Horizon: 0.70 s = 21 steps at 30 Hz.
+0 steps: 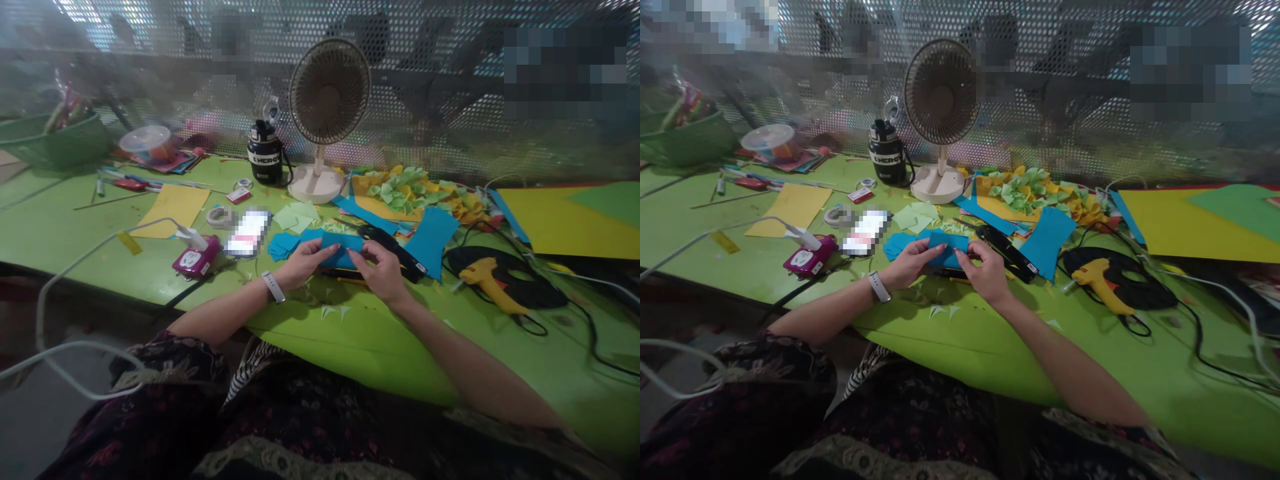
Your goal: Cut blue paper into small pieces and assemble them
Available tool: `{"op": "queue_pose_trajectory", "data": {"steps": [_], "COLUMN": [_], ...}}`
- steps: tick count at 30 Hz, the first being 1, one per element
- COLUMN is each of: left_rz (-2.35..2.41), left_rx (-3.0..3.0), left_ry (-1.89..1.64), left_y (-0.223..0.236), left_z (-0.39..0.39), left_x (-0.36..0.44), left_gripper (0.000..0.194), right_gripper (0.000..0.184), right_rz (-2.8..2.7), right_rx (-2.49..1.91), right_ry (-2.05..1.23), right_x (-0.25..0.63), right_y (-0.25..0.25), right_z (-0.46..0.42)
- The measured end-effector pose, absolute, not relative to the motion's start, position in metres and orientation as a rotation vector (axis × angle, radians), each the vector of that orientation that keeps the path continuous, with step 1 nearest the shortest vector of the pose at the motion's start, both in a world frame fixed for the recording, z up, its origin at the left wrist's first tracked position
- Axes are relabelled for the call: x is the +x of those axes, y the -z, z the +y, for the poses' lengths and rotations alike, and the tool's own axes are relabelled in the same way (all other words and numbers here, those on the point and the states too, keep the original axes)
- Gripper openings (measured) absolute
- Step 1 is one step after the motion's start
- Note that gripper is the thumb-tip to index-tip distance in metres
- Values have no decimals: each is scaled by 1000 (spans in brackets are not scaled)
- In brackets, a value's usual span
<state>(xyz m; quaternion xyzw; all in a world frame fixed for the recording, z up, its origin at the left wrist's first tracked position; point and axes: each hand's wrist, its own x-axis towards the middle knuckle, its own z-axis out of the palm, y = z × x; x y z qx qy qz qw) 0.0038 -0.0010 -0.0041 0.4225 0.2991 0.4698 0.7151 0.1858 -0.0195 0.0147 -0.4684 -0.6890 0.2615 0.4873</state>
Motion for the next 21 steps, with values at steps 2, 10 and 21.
{"op": "queue_pose_trajectory", "data": {"steps": [2, 10, 21], "left_rz": [661, 657, 681], "left_rx": [939, 929, 927], "left_ry": [-1040, -1050, -1069], "left_y": [5, 7, 10], "left_z": [0, 0, 0], "left_x": [4, 5, 5], "left_gripper": [36, 36, 33], "right_gripper": [30, 29, 28], "right_rz": [-1681, -1681, -1669], "right_rx": [-1147, -1162, -1177], "right_ry": [-637, -642, -657], "right_x": [187, 187, 186], "right_y": [-14, -13, -13], "right_z": [-19, -19, -19]}}
